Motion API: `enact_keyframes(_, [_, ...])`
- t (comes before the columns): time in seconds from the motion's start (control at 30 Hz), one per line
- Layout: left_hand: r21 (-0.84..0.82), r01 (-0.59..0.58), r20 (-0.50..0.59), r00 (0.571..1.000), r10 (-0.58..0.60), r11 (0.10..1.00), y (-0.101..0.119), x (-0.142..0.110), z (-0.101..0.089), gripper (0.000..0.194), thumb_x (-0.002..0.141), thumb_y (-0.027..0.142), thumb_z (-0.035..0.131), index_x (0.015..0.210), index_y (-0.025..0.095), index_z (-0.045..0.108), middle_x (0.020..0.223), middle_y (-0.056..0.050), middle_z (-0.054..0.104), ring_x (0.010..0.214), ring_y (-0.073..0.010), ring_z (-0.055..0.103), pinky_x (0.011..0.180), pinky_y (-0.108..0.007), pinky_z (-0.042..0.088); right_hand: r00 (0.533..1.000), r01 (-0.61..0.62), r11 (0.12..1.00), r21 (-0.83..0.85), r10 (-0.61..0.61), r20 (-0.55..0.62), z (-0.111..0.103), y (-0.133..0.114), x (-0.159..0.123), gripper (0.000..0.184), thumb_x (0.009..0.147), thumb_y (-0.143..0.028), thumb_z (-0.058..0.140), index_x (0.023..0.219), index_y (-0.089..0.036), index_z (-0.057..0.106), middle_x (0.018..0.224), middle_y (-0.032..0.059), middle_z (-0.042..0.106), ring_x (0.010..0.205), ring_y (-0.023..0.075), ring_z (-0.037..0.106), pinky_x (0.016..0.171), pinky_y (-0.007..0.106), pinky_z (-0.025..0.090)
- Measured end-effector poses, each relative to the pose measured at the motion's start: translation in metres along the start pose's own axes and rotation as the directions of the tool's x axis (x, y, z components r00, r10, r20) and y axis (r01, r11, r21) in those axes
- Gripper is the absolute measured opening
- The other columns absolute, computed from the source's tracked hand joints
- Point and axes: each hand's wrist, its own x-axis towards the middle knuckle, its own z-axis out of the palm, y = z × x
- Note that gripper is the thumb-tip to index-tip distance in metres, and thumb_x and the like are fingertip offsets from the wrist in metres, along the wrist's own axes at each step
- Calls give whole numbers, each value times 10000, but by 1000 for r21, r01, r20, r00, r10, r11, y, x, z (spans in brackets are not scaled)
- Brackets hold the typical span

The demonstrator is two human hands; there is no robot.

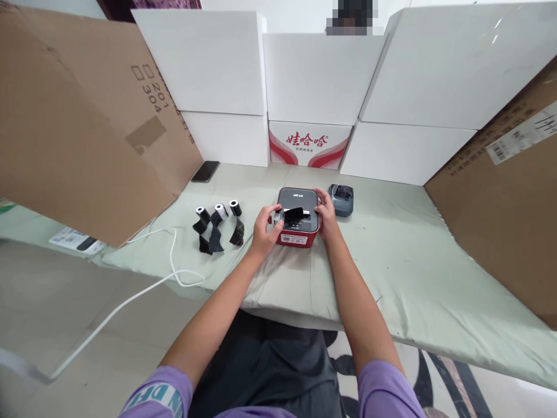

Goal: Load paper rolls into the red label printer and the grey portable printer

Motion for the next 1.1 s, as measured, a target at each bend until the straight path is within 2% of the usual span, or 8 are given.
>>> enact_keyframes(0.17, [-56,0,-19,1000,-1,998,-1,-7,1,431,922,357,584,1332,229,555,1337,-108,632,1178,-242,605,999,-401,497,992,-81,994,72,87,-90,-5,2,-10,676,768,-382,456,1419,-203,424,1515,150,515,1378,260,520,1080,417,471])
enact_keyframes(0.3, [-164,187,104,980,-171,969,-5,-12,0,833,848,460,709,1553,226,334,1604,-147,400,1443,-299,446,1126,-423,444,995,-103,988,111,103,1,-20,-1,-39,642,846,-498,517,1432,-246,451,1531,143,499,1372,293,525,1041,447,496])
enact_keyframes(0.43, [-179,330,317,911,-263,927,-8,-9,-7,1098,710,452,851,1608,225,262,1575,-130,469,1454,-321,451,1214,-428,366,991,21,997,-77,-10,136,-28,-11,-70,904,781,-555,734,1557,-296,351,1583,124,443,1351,331,525,996,461,531])
enact_keyframes(0.57, [-168,328,319,910,-264,930,0,-6,-11,1138,664,450,882,1602,201,288,1571,-135,475,1441,-327,472,1211,-427,382,994,55,965,-258,-28,110,-28,-17,-88,1080,724,-537,814,1615,-259,269,1532,156,504,1206,363,623,952,510,564])
enact_keyframes(0.67, [-147,257,313,928,-202,955,17,-9,-6,1155,644,466,892,1598,201,298,1601,-142,427,1463,-335,441,1219,-440,376,997,67,964,-256,-53,65,-40,-17,-103,1088,720,-531,825,1614,-246,276,1585,162,444,1284,382,589,986,517,562])
enact_keyframes(0.87, [-203,121,424,905,-24,972,69,-12,47,1154,661,499,866,1603,187,279,1618,-160,382,1475,-339,422,1224,-466,382,988,70,979,-191,-94,-120,-114,-10,-147,957,785,-486,797,1593,-288,323,1672,70,310,1543,327,292,1236,511,318])
enact_keyframes(0.97, [-237,139,516,857,3,962,86,-8,90,1143,683,465,848,1614,192,243,1628,-154,362,1473,-342,425,1212,-479,402,970,39,986,-162,-76,-229,-161,-3,-151,930,790,-509,780,1584,-311,338,1660,57,338,1535,327,309,1253,550,256])
enact_keyframes(1.1, [-247,170,558,830,-3,954,93,1,145,1159,690,458,840,1619,166,212,1640,-168,327,1487,-338,404,1210,-480,403,948,36,988,-149,-81,-308,-206,10,-131,895,775,-571,763,1555,-355,382,1617,59,421,1488,336,401,1210,598,326])
